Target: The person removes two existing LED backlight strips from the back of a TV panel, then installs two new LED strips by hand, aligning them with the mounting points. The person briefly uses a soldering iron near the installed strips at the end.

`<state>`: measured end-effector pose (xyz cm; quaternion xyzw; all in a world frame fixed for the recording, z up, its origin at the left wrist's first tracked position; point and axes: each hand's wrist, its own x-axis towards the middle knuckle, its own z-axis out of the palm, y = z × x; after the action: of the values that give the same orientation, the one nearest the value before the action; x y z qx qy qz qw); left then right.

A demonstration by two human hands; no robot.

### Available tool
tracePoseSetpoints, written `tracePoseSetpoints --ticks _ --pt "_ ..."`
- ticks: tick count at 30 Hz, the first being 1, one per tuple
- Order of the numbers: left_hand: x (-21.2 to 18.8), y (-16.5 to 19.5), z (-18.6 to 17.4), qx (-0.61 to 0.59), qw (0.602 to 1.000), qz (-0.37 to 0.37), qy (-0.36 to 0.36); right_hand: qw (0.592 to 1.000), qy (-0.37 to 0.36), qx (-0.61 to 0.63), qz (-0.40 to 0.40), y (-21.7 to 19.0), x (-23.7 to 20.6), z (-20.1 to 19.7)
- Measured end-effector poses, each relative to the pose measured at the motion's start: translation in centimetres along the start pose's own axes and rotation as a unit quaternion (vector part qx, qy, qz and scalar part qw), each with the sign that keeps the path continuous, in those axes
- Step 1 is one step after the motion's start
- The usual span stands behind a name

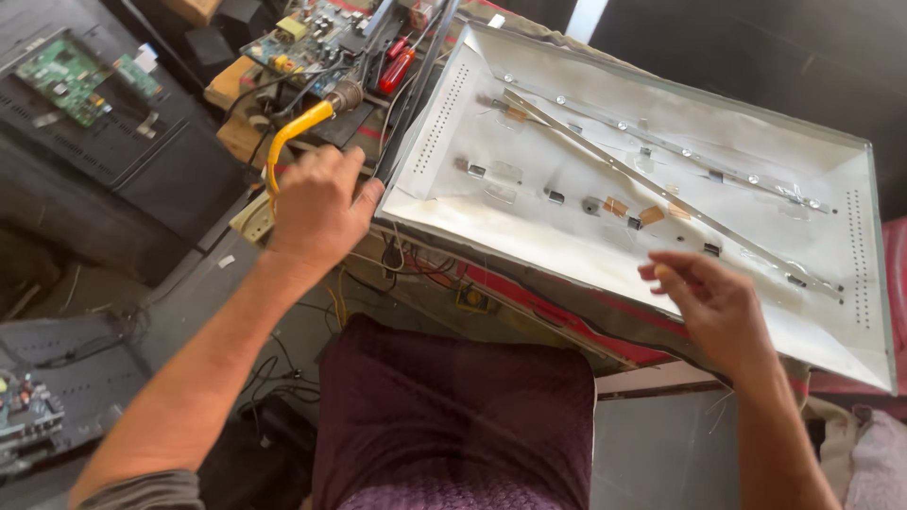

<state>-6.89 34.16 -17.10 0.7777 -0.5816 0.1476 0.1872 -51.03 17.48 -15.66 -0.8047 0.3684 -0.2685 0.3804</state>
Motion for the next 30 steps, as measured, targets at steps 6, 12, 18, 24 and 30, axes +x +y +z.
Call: tracePoseSetpoints --ticks 6,12,18,24,30 --pt "-1.4 1.6 3.3 -0.131 0.973 -0.138 -0.132 0.998 -0.058 0.032 0.008 -0.2 -2.3 0.5" --pt "-2.3 0.6 4.5 -0.171 0.966 -0.13 -0.145 0.991 -0.126 -0.004 -0.035 -6.0 -3.2 5.0" --pt "-2.8 -3.1 6.2 -0.134 0.979 -0.143 -0.06 0.987 -0.145 -0.066 -0.028 -10.9 -4.9 8.0" --pt "-4.3 -5.8 6.7 -0.129 0.978 -0.165 0.017 0.988 -0.139 -0.049 -0.036 -11.7 -7.3 10.6" --pt "-6.2 -3.3 5.0 0.01 0.988 -0.024 0.155 0.994 -0.11 0.025 0.016 -8.6 -11.1 12.9"
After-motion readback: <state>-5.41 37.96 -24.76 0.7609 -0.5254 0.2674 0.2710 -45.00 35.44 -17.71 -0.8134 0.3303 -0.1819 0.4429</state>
